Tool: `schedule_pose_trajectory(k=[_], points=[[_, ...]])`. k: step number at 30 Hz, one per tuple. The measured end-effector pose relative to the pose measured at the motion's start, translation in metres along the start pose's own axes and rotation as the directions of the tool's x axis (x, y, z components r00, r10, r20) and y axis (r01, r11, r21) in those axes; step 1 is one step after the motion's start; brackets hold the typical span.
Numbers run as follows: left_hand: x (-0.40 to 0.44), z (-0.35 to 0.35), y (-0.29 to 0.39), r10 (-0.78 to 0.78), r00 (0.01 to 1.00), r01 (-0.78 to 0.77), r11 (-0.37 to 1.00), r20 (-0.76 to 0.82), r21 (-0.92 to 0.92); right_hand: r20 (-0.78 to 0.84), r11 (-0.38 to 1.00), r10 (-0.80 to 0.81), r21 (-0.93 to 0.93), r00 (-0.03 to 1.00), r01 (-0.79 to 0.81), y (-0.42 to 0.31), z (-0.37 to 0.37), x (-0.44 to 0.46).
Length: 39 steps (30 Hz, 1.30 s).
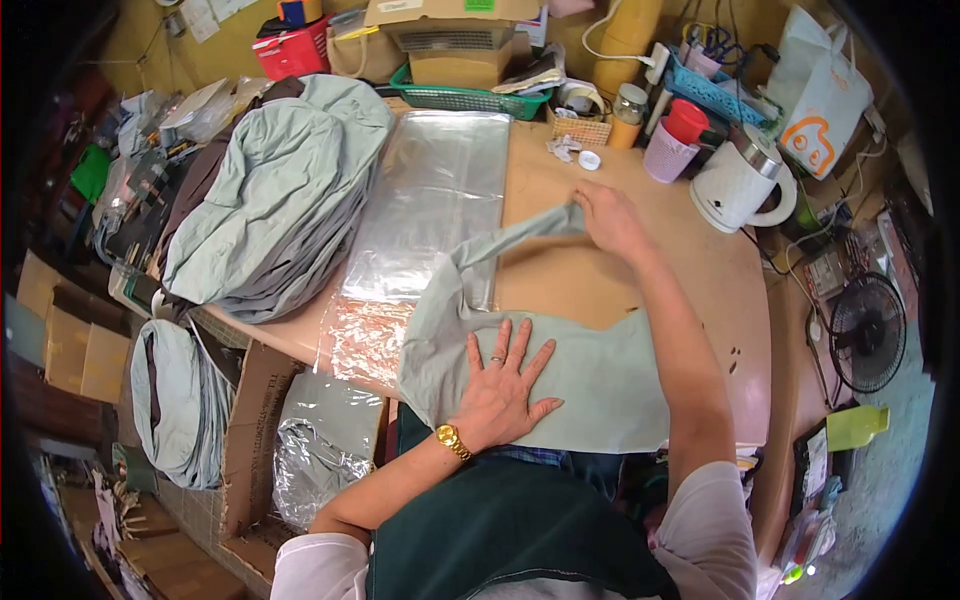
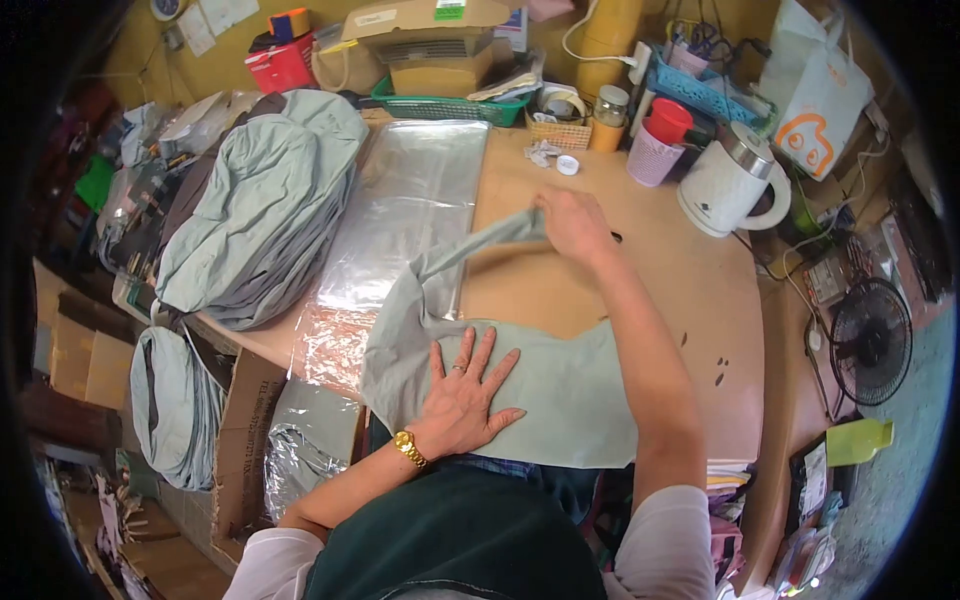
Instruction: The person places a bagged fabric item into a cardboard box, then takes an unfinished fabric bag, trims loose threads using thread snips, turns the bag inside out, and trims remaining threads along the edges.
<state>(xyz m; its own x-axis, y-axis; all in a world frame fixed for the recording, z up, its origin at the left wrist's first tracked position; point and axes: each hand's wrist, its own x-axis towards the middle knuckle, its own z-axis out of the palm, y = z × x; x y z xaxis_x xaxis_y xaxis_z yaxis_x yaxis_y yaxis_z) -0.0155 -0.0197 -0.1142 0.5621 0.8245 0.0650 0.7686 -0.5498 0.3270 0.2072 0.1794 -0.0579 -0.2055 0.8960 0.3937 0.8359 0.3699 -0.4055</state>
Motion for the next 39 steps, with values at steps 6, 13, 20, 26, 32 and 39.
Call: schedule_pose_trajectory(k=[6,13,20,26,32,39], points=[[0.000,-0.002,-0.003,-0.011,0.999,0.011,1.000,-0.030,-0.025,-0.246,0.996,-0.085,0.007,0.965,0.089,-0.048,0.003,-0.013],[-0.002,0.009,-0.006,-0.006,0.998,0.006,1.000,-0.068,-0.005,0.098,0.992,-0.116,0.066,0.988,0.109,-0.135,0.022,-0.165],[-0.035,-0.011,-0.026,-0.058,0.997,0.057,0.998,-0.056,-0.014,0.290,0.997,0.056,-0.066,0.955,-0.038,-0.112,0.039,-0.197],[-0.189,-0.112,-0.163,-0.710,0.541,0.798,0.264,-0.451,0.541,0.295,0.987,0.042,-0.162,0.955,0.006,-0.116,0.039,-0.193],[-0.217,-0.125,-0.137,-0.464,0.678,0.619,0.778,-0.570,0.103,0.307,0.983,0.039,-0.183,0.951,0.019,-0.115,0.040,-0.193],[-0.114,-0.049,-0.085,-0.580,0.814,0.357,0.472,0.021,-0.806,0.315,0.978,0.025,-0.204,0.949,0.042,-0.105,0.034,-0.194]])
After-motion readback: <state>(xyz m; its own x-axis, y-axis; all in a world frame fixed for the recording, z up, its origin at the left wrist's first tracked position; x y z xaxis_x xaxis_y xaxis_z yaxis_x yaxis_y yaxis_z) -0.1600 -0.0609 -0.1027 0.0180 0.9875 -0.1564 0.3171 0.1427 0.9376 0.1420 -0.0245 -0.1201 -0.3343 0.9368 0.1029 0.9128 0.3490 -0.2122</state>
